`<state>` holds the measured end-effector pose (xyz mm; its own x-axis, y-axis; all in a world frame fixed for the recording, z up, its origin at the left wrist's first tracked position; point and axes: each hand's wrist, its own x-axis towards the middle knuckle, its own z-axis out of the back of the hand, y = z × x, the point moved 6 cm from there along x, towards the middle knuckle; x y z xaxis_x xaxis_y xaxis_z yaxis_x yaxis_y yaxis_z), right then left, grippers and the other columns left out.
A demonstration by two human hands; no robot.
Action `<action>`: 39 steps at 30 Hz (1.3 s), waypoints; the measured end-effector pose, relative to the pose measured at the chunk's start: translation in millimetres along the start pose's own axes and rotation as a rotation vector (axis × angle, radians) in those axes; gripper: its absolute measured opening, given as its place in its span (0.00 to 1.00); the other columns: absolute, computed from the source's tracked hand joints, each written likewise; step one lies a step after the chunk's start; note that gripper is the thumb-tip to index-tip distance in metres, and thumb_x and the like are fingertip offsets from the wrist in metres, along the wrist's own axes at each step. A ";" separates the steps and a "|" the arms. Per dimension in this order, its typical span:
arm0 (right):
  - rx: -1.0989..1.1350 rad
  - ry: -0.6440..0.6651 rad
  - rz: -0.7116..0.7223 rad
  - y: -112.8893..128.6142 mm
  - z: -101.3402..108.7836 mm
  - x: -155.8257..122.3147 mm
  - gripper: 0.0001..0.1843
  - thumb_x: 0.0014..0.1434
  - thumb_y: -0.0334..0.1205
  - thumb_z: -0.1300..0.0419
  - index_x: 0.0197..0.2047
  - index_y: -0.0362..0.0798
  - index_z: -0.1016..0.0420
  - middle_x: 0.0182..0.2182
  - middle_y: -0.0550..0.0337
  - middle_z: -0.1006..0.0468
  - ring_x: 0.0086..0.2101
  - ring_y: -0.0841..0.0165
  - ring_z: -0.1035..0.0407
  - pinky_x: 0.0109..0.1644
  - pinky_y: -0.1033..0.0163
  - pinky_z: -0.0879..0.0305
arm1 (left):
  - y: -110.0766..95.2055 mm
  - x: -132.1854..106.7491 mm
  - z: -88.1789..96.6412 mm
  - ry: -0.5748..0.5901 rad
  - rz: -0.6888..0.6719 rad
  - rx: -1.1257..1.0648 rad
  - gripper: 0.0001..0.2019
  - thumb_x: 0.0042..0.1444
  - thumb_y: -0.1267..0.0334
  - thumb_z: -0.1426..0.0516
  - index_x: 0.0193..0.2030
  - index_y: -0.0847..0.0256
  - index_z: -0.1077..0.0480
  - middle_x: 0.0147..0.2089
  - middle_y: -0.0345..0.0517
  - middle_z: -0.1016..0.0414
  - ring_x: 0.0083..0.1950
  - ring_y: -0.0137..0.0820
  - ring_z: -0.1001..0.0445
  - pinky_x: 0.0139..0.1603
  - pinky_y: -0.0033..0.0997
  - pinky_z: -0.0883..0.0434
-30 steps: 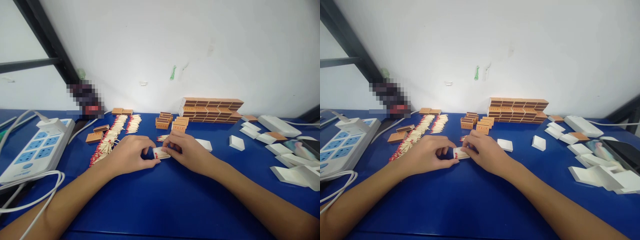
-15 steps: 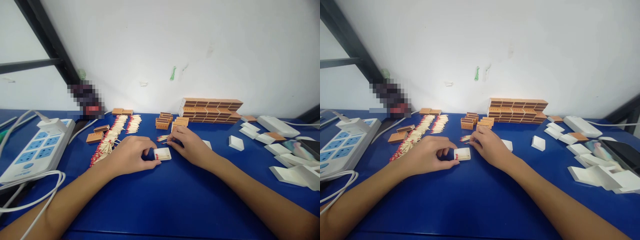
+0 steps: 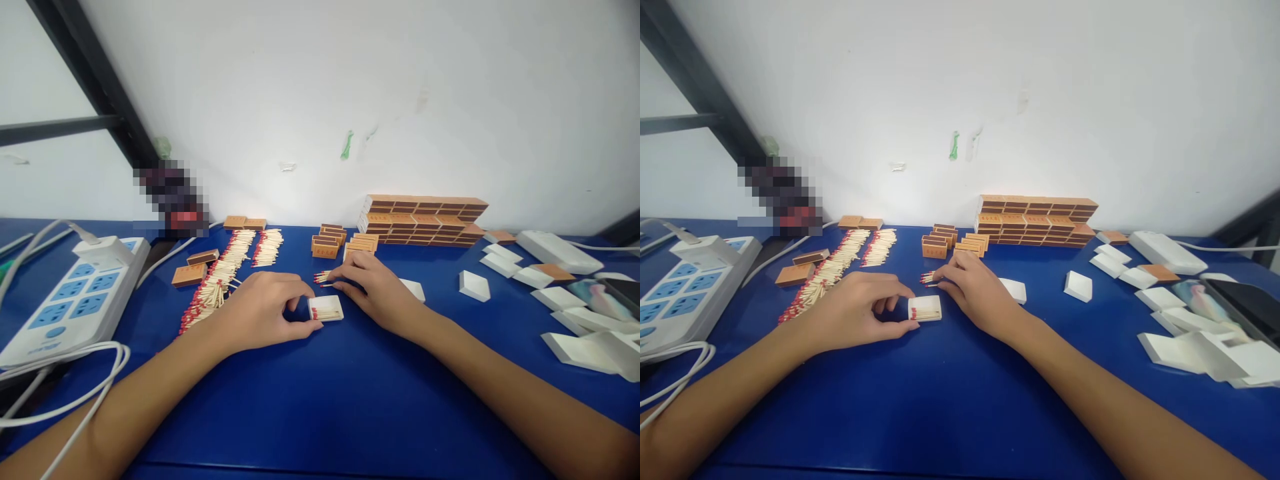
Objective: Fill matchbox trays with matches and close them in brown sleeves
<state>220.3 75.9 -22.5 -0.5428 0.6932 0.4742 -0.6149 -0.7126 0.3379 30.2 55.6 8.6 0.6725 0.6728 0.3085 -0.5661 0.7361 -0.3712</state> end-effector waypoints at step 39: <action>-0.021 0.099 -0.056 7.9 7.1 4.4 0.08 0.74 0.34 0.45 0.41 0.49 0.28 0.43 0.50 0.26 0.46 0.57 0.33 0.53 0.49 0.32 | 0.7 1.5 -0.9 0.033 0.037 0.013 0.09 0.58 0.55 0.33 0.41 0.57 0.20 0.29 0.35 0.28 0.29 0.26 0.31 0.32 0.29 0.39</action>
<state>217.2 72.7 -12.0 -0.5601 0.7401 0.3722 -0.6573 -0.6705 0.3441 31.2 57.1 8.0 0.6663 0.6969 0.2652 -0.5969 0.7117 -0.3705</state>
